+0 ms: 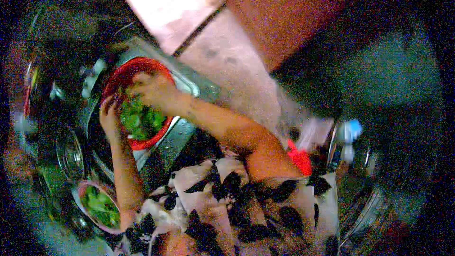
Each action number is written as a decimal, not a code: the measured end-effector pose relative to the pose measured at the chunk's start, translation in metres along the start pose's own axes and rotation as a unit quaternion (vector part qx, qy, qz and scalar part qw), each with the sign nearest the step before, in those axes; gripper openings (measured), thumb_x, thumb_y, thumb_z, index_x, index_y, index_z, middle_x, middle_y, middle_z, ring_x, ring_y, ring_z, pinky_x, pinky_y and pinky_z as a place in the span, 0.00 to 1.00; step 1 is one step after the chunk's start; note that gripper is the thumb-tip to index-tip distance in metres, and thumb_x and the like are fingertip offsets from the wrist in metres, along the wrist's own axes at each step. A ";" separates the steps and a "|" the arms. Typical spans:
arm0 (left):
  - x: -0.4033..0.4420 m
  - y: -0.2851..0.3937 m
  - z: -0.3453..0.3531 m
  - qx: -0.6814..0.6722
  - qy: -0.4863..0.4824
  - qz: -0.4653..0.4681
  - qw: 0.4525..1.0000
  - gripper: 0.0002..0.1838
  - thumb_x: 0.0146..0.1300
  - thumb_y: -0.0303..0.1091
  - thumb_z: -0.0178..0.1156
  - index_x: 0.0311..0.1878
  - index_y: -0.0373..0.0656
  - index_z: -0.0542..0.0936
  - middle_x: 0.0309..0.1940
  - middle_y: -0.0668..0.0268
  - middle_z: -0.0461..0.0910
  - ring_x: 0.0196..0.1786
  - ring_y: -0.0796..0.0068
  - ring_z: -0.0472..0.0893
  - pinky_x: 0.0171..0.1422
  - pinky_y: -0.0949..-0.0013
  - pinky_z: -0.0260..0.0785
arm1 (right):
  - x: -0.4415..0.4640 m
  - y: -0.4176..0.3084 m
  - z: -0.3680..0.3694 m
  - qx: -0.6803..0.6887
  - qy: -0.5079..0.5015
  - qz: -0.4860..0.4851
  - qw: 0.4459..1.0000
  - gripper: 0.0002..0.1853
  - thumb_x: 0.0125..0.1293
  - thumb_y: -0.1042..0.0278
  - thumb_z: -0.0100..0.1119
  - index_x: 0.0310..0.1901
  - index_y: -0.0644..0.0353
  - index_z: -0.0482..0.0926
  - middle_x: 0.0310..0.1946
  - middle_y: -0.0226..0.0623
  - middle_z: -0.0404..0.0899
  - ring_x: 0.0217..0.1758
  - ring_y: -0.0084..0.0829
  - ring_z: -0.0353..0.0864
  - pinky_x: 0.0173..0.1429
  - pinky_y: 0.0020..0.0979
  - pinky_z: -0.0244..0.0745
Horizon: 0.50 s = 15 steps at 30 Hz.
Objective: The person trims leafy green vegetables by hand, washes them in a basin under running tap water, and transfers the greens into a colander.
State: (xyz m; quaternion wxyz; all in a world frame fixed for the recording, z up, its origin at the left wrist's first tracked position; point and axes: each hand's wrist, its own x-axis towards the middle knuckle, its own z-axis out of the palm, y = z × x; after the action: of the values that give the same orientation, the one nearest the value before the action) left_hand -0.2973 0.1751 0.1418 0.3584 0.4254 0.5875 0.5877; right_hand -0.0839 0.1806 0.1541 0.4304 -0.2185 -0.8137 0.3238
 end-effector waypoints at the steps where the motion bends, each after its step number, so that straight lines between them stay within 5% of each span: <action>1: 0.005 -0.006 0.000 0.003 -0.020 0.033 0.999 0.11 0.58 0.20 0.51 0.44 0.37 0.76 0.43 0.64 0.76 0.43 0.75 0.75 0.46 0.75 0.68 | -0.017 -0.012 0.002 -0.225 0.060 0.044 0.971 0.14 0.54 0.72 0.54 0.44 0.54 0.76 0.47 0.37 0.77 0.53 0.43 0.73 0.52 0.42 0.71; 2: 0.003 -0.014 0.005 -0.002 -0.027 0.062 0.998 0.12 0.58 0.19 0.50 0.45 0.37 0.76 0.44 0.63 0.76 0.44 0.75 0.75 0.47 0.75 0.67 | -0.037 -0.033 -0.005 -0.111 0.101 0.211 0.966 0.13 0.52 0.74 0.53 0.41 0.54 0.77 0.48 0.36 0.76 0.54 0.44 0.72 0.53 0.41 0.70; 3: 0.001 -0.017 0.015 0.007 -0.035 0.051 0.998 0.12 0.58 0.19 0.49 0.45 0.36 0.75 0.44 0.63 0.76 0.45 0.75 0.74 0.48 0.75 0.67 | -0.067 -0.038 -0.015 -0.183 0.152 0.119 0.964 0.14 0.52 0.76 0.51 0.42 0.57 0.76 0.50 0.40 0.74 0.54 0.44 0.71 0.54 0.40 0.70; 7: -0.046 -0.011 0.061 0.021 -0.138 0.078 0.987 0.12 0.58 0.19 0.50 0.46 0.35 0.75 0.45 0.63 0.76 0.46 0.76 0.74 0.52 0.75 0.65 | -0.256 -0.039 0.017 -0.107 -0.006 0.406 0.908 0.13 0.60 0.65 0.52 0.45 0.59 0.75 0.49 0.48 0.72 0.52 0.46 0.71 0.55 0.40 0.68; 8: -0.058 -0.010 0.070 0.034 -0.154 0.103 0.982 0.12 0.58 0.19 0.50 0.45 0.35 0.75 0.45 0.63 0.76 0.46 0.76 0.74 0.53 0.75 0.65 | -0.293 -0.051 0.018 0.083 -0.133 0.520 0.840 0.18 0.63 0.56 0.50 0.48 0.61 0.73 0.51 0.50 0.70 0.53 0.48 0.70 0.56 0.41 0.66; 9: -0.070 -0.013 0.079 0.018 -0.174 0.098 0.980 0.11 0.59 0.19 0.51 0.45 0.35 0.75 0.44 0.63 0.76 0.46 0.76 0.74 0.52 0.75 0.65 | -0.332 -0.048 0.040 0.120 -0.161 0.552 0.809 0.17 0.62 0.57 0.50 0.46 0.61 0.73 0.48 0.49 0.71 0.51 0.46 0.71 0.54 0.40 0.66; 10: -0.031 -0.151 0.017 -0.020 -0.166 0.028 0.985 0.10 0.59 0.19 0.51 0.44 0.35 0.75 0.44 0.63 0.76 0.46 0.76 0.74 0.52 0.75 0.66 | -0.350 0.000 0.113 0.130 -0.216 0.593 0.764 0.16 0.61 0.58 0.51 0.44 0.61 0.74 0.46 0.48 0.72 0.48 0.45 0.72 0.52 0.39 0.67; 11: -0.038 -0.195 -0.005 -0.049 -0.196 -0.008 0.979 0.10 0.59 0.19 0.51 0.44 0.35 0.75 0.44 0.64 0.76 0.46 0.76 0.74 0.51 0.75 0.66 | -0.375 0.018 0.151 0.136 -0.232 0.616 0.741 0.14 0.61 0.59 0.51 0.42 0.61 0.75 0.43 0.46 0.73 0.46 0.43 0.72 0.50 0.39 0.68; 13: -0.040 -0.214 -0.008 -0.090 -0.214 -0.083 0.969 0.10 0.59 0.20 0.51 0.44 0.36 0.75 0.43 0.64 0.76 0.45 0.76 0.74 0.50 0.75 0.67 | -0.410 0.041 0.202 0.100 -0.243 0.642 0.721 0.12 0.59 0.61 0.51 0.38 0.60 0.76 0.38 0.44 0.74 0.42 0.41 0.74 0.46 0.38 0.69; 15: -0.045 -0.229 -0.004 -0.062 -0.242 -0.055 0.967 0.09 0.59 0.21 0.52 0.43 0.37 0.76 0.41 0.65 0.77 0.43 0.76 0.74 0.47 0.75 0.67 | -0.456 0.065 0.251 0.038 -0.249 0.652 0.715 0.10 0.57 0.63 0.52 0.34 0.59 0.77 0.32 0.42 0.76 0.37 0.38 0.76 0.41 0.36 0.70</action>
State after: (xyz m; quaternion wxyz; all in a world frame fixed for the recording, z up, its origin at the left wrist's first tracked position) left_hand -0.3016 0.1445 -0.0891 0.5473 0.4991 0.4680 0.4820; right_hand -0.0469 -0.1481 -0.2528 -0.0981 -0.5900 -0.5343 0.5973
